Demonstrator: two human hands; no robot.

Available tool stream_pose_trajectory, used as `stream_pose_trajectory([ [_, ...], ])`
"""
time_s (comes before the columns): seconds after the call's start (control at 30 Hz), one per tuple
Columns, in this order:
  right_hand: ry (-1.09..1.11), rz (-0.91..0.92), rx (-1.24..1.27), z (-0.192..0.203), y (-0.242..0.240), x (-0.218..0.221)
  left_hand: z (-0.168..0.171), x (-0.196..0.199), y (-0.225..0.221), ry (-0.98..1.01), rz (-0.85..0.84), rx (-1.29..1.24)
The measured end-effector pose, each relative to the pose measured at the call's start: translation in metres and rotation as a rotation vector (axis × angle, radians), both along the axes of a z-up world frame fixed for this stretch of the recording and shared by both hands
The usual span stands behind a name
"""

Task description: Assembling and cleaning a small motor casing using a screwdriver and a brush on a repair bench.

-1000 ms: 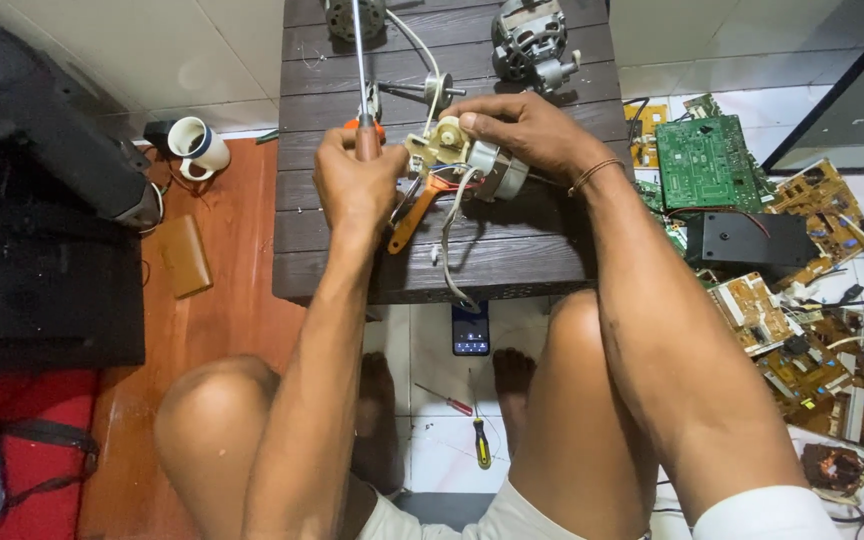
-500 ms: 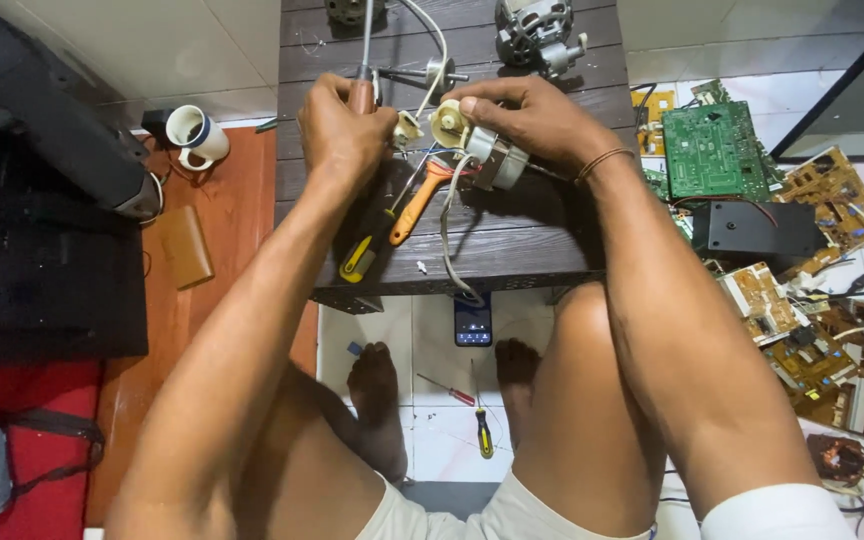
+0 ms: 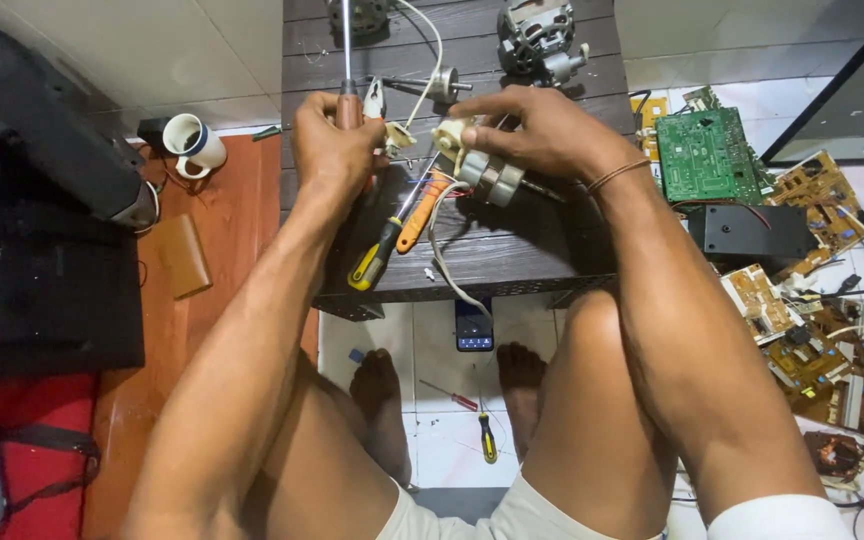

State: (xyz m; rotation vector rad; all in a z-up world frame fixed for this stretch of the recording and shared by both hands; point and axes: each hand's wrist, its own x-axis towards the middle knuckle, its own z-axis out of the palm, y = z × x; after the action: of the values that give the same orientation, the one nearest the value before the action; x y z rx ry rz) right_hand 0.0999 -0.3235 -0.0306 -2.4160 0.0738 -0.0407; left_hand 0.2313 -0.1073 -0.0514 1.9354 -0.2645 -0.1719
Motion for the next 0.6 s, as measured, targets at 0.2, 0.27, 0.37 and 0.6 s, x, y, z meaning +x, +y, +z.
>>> stream_pose_trajectory([
  [0.2, -0.129, -0.036, -0.274, 0.003, 0.011, -0.003, -0.004, 0.004, -0.003, 0.11, 0.006, -0.04],
  [0.27, -0.23, -0.065, -0.346, 0.002, 0.017, -0.005, -0.006, 0.005, -0.005, 0.127, -0.001, -0.074],
  [0.37, -0.472, -0.14, -0.376, 0.003, 0.03, -0.006, 0.002, -0.003, -0.007, 0.145, -0.012, -0.131],
  [0.6, -0.547, -0.238, -0.208, 0.0, 0.072, 0.004, 0.01, -0.015, -0.01, 0.209, -0.018, -0.321],
])
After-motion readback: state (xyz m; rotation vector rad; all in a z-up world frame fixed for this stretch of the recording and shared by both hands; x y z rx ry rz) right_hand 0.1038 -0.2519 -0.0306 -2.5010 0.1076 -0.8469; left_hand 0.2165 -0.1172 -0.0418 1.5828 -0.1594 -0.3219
